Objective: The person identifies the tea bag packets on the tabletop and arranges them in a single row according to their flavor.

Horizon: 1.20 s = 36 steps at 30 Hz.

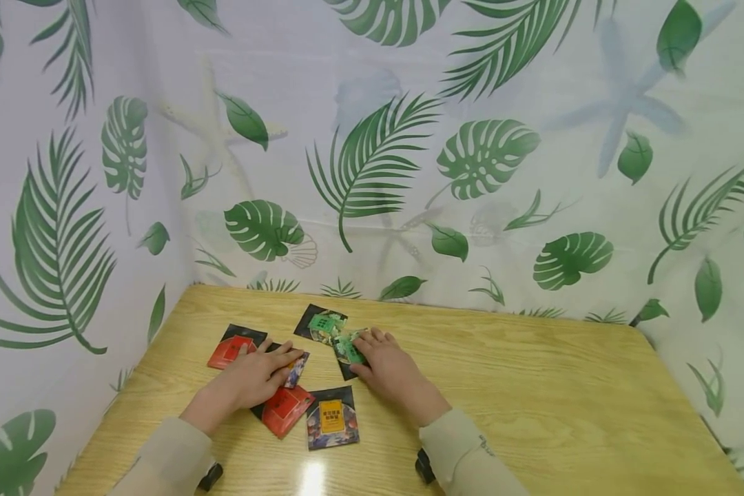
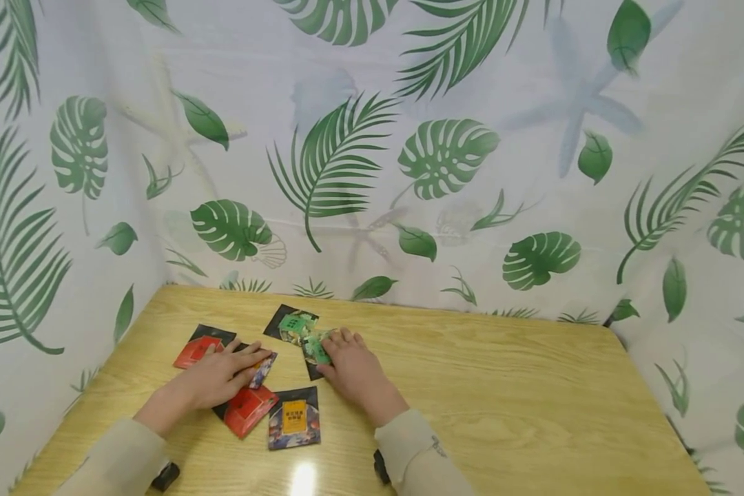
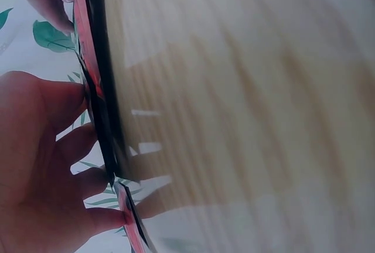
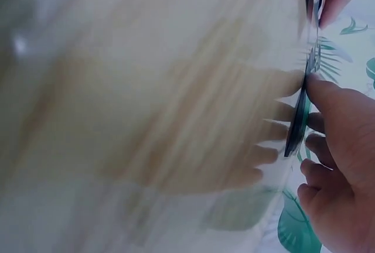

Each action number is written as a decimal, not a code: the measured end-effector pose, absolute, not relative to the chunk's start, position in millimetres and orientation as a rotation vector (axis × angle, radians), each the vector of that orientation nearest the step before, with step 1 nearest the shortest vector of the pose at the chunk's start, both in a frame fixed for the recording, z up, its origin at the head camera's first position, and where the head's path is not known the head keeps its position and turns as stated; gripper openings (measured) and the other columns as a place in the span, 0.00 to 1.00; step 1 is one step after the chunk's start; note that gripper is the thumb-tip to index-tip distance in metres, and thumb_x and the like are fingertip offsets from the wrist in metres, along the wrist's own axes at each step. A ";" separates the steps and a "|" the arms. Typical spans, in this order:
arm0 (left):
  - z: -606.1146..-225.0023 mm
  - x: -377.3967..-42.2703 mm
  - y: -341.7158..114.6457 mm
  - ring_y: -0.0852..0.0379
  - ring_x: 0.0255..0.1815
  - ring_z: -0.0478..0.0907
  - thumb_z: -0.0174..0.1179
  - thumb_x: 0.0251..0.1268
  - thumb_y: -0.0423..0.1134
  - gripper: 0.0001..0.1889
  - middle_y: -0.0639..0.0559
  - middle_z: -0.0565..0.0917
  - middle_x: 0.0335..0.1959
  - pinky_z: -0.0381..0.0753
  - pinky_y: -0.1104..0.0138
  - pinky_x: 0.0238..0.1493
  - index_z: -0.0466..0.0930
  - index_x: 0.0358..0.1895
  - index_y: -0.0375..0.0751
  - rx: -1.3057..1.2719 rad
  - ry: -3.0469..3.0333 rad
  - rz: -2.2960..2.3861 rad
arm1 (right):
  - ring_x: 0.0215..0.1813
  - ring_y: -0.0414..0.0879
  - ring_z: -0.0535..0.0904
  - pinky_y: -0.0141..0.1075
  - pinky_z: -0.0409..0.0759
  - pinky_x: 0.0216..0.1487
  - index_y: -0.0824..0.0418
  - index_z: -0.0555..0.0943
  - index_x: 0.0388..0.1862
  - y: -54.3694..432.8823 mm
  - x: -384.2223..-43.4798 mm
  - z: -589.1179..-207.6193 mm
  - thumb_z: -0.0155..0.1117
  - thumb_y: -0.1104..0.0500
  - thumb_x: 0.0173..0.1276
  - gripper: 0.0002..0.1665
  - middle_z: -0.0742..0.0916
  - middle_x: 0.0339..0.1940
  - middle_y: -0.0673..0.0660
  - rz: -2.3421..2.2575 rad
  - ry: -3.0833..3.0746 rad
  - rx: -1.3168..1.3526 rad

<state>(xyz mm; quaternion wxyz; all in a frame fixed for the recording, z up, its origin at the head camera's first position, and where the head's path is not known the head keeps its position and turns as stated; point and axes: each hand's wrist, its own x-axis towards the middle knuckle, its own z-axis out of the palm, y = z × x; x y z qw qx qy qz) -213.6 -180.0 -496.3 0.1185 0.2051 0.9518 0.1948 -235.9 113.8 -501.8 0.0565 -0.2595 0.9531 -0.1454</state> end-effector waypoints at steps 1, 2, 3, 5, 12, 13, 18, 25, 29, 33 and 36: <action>-496.3 -213.5 -180.0 0.24 0.84 0.52 0.51 0.85 0.43 0.26 0.44 0.66 0.83 0.43 0.23 0.77 0.68 0.81 0.54 0.598 2.783 0.572 | 0.85 0.63 0.61 0.57 0.57 0.85 0.63 0.70 0.80 115.3 -236.7 -502.2 0.58 0.45 0.83 0.35 0.72 0.82 0.64 -0.442 2.892 -0.788; -496.3 -213.4 -180.0 0.24 0.84 0.52 0.51 0.85 0.43 0.26 0.44 0.66 0.83 0.43 0.23 0.77 0.68 0.81 0.55 0.596 2.782 0.571 | 0.85 0.63 0.62 0.57 0.58 0.85 0.63 0.70 0.80 116.8 -237.5 -502.7 0.58 0.46 0.83 0.35 0.72 0.82 0.63 -0.445 2.895 -0.788; -496.4 -213.5 -180.0 0.24 0.84 0.51 0.51 0.85 0.43 0.26 0.44 0.66 0.83 0.43 0.23 0.77 0.68 0.81 0.55 0.595 2.783 0.568 | 0.85 0.63 0.62 0.58 0.58 0.85 0.63 0.71 0.79 118.5 -238.4 -503.2 0.59 0.46 0.83 0.35 0.72 0.81 0.64 -0.451 2.899 -0.787; -496.7 -213.4 -179.9 0.24 0.84 0.51 0.51 0.85 0.43 0.26 0.43 0.65 0.83 0.43 0.23 0.77 0.68 0.81 0.55 0.595 2.783 0.561 | 0.85 0.63 0.63 0.58 0.58 0.85 0.63 0.71 0.80 122.0 -240.0 -504.3 0.59 0.44 0.82 0.36 0.73 0.81 0.63 -0.451 2.909 -0.767; -496.3 -212.2 -180.4 0.23 0.84 0.52 0.50 0.85 0.43 0.26 0.43 0.65 0.83 0.44 0.23 0.77 0.67 0.81 0.55 0.598 2.779 0.571 | 0.84 0.65 0.62 0.58 0.59 0.85 0.62 0.73 0.78 135.6 -243.0 -507.2 0.62 0.38 0.78 0.41 0.77 0.78 0.62 -0.409 2.983 -0.642; -496.2 -212.0 -180.4 0.23 0.84 0.52 0.50 0.85 0.43 0.26 0.43 0.65 0.83 0.44 0.23 0.77 0.67 0.81 0.56 0.598 2.778 0.573 | 0.84 0.65 0.62 0.58 0.59 0.85 0.63 0.73 0.78 137.6 -243.3 -507.1 0.62 0.38 0.78 0.41 0.78 0.78 0.62 -0.396 2.995 -0.633; -495.3 -210.8 -179.7 0.24 0.84 0.52 0.50 0.85 0.43 0.26 0.43 0.65 0.83 0.44 0.23 0.77 0.67 0.82 0.56 0.595 2.775 0.567 | 0.85 0.66 0.60 0.57 0.57 0.86 0.66 0.70 0.79 147.7 -243.2 -504.7 0.60 0.39 0.80 0.42 0.75 0.79 0.65 -0.369 2.992 -0.574; -494.4 -210.1 -178.7 0.24 0.84 0.52 0.51 0.85 0.43 0.26 0.43 0.65 0.83 0.43 0.23 0.77 0.67 0.81 0.55 0.593 2.774 0.576 | 0.86 0.68 0.56 0.60 0.55 0.86 0.66 0.63 0.84 164.4 -243.5 -509.3 0.52 0.39 0.84 0.42 0.68 0.84 0.65 -0.287 2.980 -0.516; -494.9 -210.2 -178.9 0.24 0.84 0.51 0.51 0.85 0.43 0.26 0.43 0.65 0.83 0.43 0.23 0.77 0.67 0.81 0.55 0.594 2.774 0.584 | 0.86 0.69 0.55 0.61 0.54 0.85 0.65 0.61 0.84 173.9 -243.7 -510.2 0.50 0.39 0.85 0.43 0.67 0.85 0.65 -0.274 2.984 -0.495; -493.2 -209.6 -178.3 0.23 0.84 0.52 0.51 0.85 0.42 0.26 0.43 0.65 0.83 0.43 0.23 0.77 0.68 0.81 0.54 0.598 2.774 0.594 | 0.86 0.70 0.54 0.61 0.54 0.86 0.65 0.61 0.85 182.7 -242.9 -506.5 0.50 0.38 0.84 0.43 0.67 0.85 0.65 -0.291 2.992 -0.459; -491.9 -209.4 -177.6 0.23 0.83 0.51 0.51 0.85 0.42 0.26 0.42 0.65 0.83 0.43 0.23 0.77 0.67 0.81 0.54 0.598 2.771 0.595 | 0.86 0.71 0.54 0.61 0.54 0.85 0.65 0.62 0.84 190.0 -242.1 -504.8 0.52 0.39 0.84 0.43 0.67 0.84 0.66 -0.294 3.000 -0.428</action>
